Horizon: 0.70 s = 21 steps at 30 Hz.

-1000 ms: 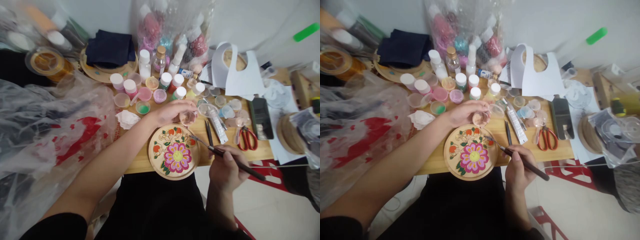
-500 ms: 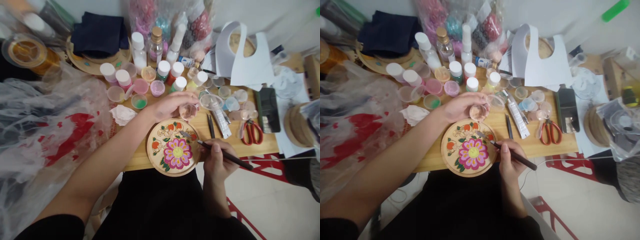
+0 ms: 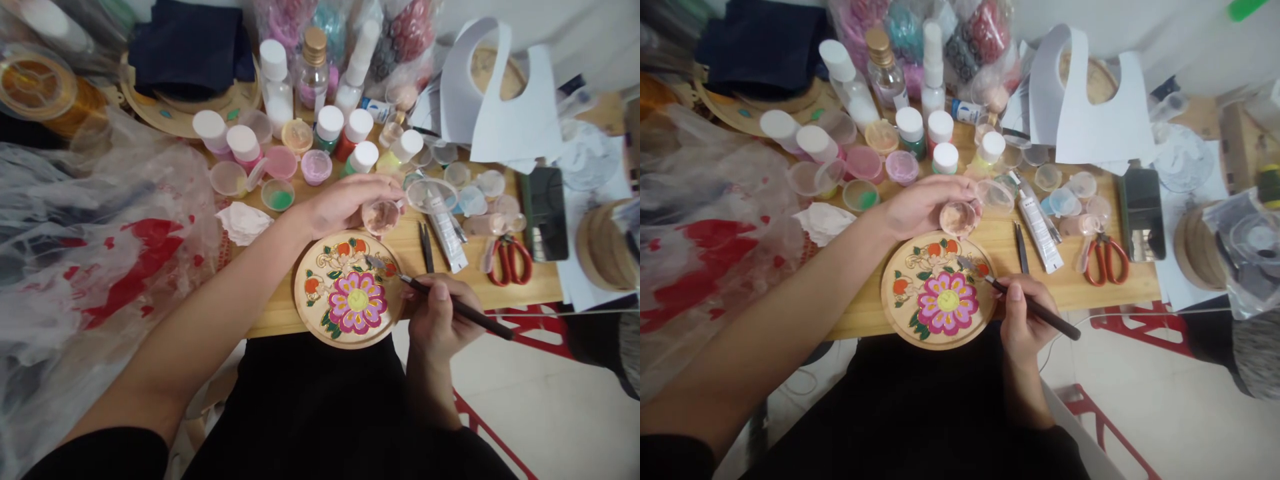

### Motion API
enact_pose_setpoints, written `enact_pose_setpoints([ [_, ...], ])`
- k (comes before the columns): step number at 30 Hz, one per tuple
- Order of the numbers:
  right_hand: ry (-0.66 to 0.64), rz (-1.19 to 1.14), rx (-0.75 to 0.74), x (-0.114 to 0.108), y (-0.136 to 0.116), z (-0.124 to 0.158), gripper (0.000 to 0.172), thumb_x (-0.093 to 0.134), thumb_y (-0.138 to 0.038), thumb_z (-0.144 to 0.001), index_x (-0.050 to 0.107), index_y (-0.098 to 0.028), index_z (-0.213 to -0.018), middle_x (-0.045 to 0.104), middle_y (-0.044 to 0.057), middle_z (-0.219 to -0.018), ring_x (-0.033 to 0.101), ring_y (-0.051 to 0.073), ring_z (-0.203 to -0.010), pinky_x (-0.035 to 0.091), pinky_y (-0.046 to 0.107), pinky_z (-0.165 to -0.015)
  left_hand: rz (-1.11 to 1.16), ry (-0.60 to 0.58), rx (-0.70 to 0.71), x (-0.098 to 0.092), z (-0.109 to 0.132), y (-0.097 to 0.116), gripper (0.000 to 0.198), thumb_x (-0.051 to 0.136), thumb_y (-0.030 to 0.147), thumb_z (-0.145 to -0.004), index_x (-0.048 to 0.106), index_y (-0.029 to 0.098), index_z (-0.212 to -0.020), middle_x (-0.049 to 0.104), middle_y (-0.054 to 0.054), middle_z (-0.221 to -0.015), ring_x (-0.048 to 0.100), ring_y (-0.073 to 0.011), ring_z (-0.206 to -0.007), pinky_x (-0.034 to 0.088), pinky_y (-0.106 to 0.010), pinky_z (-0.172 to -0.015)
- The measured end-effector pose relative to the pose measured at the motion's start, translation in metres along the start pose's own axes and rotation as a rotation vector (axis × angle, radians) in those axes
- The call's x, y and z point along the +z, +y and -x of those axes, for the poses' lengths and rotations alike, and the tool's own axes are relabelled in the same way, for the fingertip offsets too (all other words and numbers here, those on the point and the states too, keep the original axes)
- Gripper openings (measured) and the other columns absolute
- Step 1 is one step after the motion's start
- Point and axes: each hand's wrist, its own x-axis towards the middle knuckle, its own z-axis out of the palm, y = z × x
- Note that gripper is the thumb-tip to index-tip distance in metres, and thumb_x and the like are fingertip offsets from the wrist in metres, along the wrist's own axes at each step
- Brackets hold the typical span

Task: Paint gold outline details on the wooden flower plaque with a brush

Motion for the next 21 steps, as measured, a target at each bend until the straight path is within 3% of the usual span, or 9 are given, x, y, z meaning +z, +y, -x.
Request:
enact_pose_setpoints([
  [21,-0.035,-0.002,-0.002,-0.0034,0.0015,0.0027,0.013,0.062,-0.018,-0.088,0.07,-0.021,-0.079,0.066,-0.003,-0.064,0.059,0.01,-0.051,0.045,0.026,-0.046,-0.013,0.0,-0.019,0.0009,-0.0007,0.0,0.025,0.047,0.013,-0.091,0.058,0.011,-0.069,0.06,0.002,-0.058,0.058,-0.005,-0.052,0.045,-0.017,-0.053],
])
